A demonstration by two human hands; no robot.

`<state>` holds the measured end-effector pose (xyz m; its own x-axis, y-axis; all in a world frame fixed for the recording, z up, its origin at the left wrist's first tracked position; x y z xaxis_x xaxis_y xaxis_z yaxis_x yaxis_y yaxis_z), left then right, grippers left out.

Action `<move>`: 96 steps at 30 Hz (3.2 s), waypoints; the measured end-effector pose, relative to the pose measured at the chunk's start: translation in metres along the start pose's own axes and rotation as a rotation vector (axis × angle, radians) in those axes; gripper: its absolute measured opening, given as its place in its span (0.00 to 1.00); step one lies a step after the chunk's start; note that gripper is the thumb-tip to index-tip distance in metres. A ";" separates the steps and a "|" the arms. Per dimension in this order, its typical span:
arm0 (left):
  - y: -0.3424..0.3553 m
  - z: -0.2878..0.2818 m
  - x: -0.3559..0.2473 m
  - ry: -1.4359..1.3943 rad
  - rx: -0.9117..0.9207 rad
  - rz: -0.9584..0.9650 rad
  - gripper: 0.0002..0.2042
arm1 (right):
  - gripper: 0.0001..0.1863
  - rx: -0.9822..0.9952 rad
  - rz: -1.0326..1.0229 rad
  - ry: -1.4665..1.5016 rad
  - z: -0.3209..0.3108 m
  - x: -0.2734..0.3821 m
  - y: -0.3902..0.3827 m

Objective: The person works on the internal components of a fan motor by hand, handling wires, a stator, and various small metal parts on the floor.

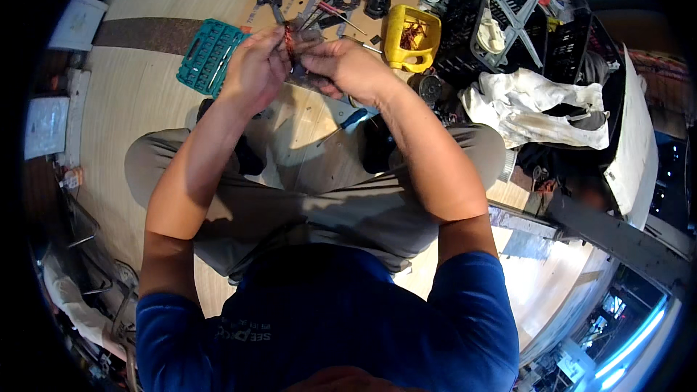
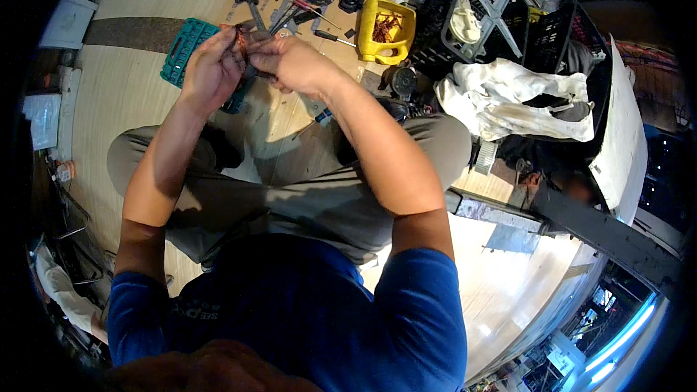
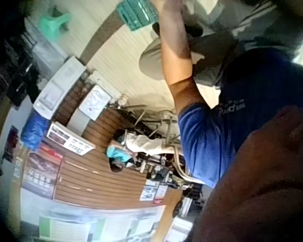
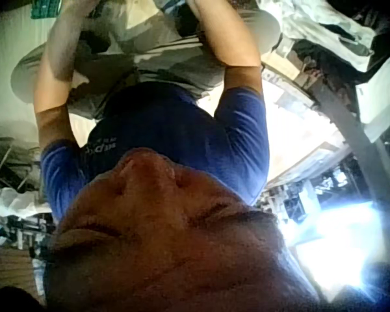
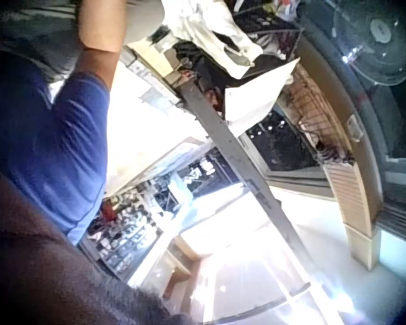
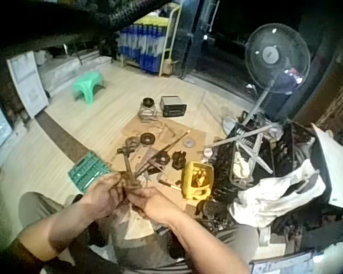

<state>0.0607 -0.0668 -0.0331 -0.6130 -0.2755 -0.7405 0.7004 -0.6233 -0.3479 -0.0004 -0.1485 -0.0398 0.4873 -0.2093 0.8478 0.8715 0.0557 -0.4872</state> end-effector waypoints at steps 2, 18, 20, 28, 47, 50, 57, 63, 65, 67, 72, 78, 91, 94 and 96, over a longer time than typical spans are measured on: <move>0.001 0.006 -0.016 -0.114 0.014 0.091 0.13 | 0.09 0.065 -0.051 -0.116 0.010 -0.012 0.005; -0.007 0.000 0.019 1.046 0.202 -0.049 0.11 | 0.12 -0.181 -0.204 -0.593 -0.029 0.025 0.004; -0.007 0.006 0.016 0.906 0.166 -0.008 0.09 | 0.13 -0.198 -0.248 -0.552 -0.032 0.023 0.005; 0.004 0.004 -0.006 -0.049 0.143 0.085 0.10 | 0.09 -0.018 -0.053 -0.001 -0.001 0.010 -0.001; -0.004 0.018 -0.022 -0.134 0.396 0.005 0.11 | 0.15 0.060 -0.162 -0.321 0.002 0.014 -0.006; -0.014 0.034 -0.009 -0.095 0.544 -0.135 0.12 | 0.12 -0.072 -0.294 -0.194 -0.013 0.031 -0.013; -0.019 0.034 0.000 0.000 0.558 -0.211 0.13 | 0.12 -0.124 -0.424 -0.125 -0.013 0.043 -0.018; -0.019 0.022 -0.004 0.151 0.208 -0.231 0.11 | 0.08 -0.057 -0.375 0.010 -0.012 0.038 -0.018; -0.010 0.010 -0.004 0.175 0.256 -0.203 0.10 | 0.06 -0.057 -0.380 -0.110 -0.008 0.040 -0.021; -0.007 0.010 -0.003 0.195 0.307 -0.175 0.10 | 0.06 -0.109 -0.413 -0.140 -0.005 0.038 -0.022; -0.002 0.000 0.006 0.180 0.163 -0.087 0.11 | 0.08 -0.283 -0.513 -0.512 -0.009 0.051 -0.028; -0.003 -0.001 0.004 0.374 0.039 0.014 0.13 | 0.08 -0.387 -0.621 -0.507 -0.017 0.048 -0.023; -0.019 0.001 0.020 0.245 -0.092 -0.201 0.12 | 0.06 -0.213 -0.369 0.011 -0.009 0.025 -0.011; -0.020 0.004 0.015 0.298 -0.074 -0.143 0.11 | 0.09 -0.110 -0.316 0.252 0.001 0.025 -0.013; -0.018 0.001 0.018 0.279 -0.054 -0.136 0.13 | 0.10 -0.110 -0.331 0.255 0.003 0.029 -0.015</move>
<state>0.0366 -0.0613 -0.0398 -0.5833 0.0238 -0.8119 0.6419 -0.5990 -0.4787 0.0002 -0.1525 -0.0074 0.1413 -0.4337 0.8899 0.9607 -0.1567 -0.2290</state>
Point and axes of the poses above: each hand's wrist, its own y-axis towards the middle knuckle, its own z-axis out of the palm, x = y × z, the point moved 9 cm from there along y, towards the middle knuckle, and after that the axes turned 4 degrees about -x, right-handed, at the moved point
